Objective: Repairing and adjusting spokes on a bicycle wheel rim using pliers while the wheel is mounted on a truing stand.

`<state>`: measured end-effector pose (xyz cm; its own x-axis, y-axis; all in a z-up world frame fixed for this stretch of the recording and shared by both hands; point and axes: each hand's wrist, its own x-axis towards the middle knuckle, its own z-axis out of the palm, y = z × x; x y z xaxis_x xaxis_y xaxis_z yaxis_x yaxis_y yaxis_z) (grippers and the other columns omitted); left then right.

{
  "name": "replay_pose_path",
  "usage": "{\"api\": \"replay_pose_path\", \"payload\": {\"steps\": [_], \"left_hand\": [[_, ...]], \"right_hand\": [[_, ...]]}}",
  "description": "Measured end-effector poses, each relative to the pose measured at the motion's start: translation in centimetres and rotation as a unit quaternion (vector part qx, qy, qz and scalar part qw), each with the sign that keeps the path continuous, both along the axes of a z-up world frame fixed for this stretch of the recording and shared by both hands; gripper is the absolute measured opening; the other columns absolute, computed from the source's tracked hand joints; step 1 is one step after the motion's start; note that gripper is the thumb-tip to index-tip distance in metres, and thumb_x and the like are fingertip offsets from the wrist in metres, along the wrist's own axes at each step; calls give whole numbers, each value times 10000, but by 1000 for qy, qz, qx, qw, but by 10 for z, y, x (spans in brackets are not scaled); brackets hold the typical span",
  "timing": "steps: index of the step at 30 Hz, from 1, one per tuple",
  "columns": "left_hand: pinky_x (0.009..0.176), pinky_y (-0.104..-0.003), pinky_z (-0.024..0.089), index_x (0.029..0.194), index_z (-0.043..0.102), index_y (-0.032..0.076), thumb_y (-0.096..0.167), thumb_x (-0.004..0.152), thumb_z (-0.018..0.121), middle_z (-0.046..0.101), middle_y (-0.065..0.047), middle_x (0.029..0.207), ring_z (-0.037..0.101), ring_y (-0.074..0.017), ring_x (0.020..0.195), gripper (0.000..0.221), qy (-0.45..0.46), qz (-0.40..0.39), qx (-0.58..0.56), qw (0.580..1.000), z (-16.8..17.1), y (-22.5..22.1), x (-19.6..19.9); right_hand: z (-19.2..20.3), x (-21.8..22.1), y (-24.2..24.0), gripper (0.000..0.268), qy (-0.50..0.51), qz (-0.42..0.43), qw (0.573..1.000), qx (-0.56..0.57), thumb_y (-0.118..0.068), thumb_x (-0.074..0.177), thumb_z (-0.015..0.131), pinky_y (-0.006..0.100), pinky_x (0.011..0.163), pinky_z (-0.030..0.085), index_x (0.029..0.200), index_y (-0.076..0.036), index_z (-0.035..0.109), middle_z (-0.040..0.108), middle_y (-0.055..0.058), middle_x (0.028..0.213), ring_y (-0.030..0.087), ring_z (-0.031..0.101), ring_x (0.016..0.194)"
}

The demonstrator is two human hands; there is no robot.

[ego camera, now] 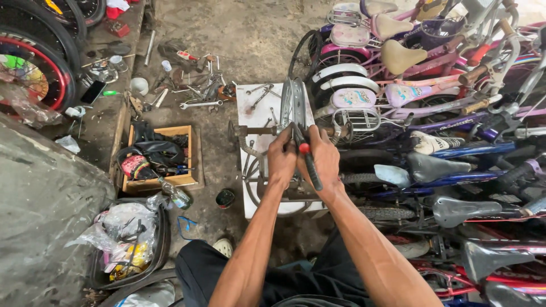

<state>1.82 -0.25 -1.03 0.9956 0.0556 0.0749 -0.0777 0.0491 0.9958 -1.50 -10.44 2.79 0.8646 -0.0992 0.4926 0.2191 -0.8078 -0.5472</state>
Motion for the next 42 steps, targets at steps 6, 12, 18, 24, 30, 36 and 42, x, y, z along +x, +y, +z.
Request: {"api": "replay_pose_path", "payload": {"steps": [6,12,18,24,30,36,42], "left_hand": [[962,-357,547,1378,636,74,-44,943,487,705,-166,1293,706,-277,1125,475,5,12,8,1000,0,2,-6],[1033,-387,514,1346,629,5,-37,959,522,726,-228,1253,697,-306,1188,404,-82,16,77,993,-23,-1,6],[936,-395,564,1381,613,56,10,973,533,732,-207,1213,734,-297,1077,418,-30,19,98,995,-8,-1,-7],[843,-418,601,1361,642,84,-17,945,540,762,-183,1110,761,-284,931,440,-6,16,99,995,-12,-3,-7],[667,-362,631,1472,487,169,-31,937,501,716,-121,995,730,-222,728,571,55,-17,99,993,29,4,-22],[687,-396,580,1512,549,166,-91,932,533,693,-226,841,652,-260,666,635,-81,-5,182,980,35,6,-30],[839,-444,602,1495,526,123,-4,996,588,709,-250,1187,724,-401,1008,519,-254,60,226,939,1,0,-23]], "right_hand": [[20,12,-1,342,6,40,999,-11,-49,760,704,575,632,499,1033,17,509,668,259,911,511,642,792],[19,-17,-5,238,-11,55,997,53,-67,825,709,535,636,503,999,5,562,641,264,873,496,645,784],[-3,-28,-1,251,-2,20,1000,15,-52,807,661,547,657,495,998,-5,505,650,237,994,515,633,844],[14,-6,-3,246,-20,52,998,5,-77,856,676,554,611,478,1036,-8,523,678,239,939,506,643,794],[2,-23,-7,276,14,-59,997,47,-179,973,754,506,615,495,992,-3,543,658,235,755,474,662,746],[-4,-63,-8,294,-67,-82,988,110,-123,988,728,429,707,562,1209,-16,567,728,215,973,404,739,853],[-10,-70,-5,308,-13,-85,986,146,-118,944,729,443,739,569,1203,-42,580,736,205,981,399,740,907]]}}
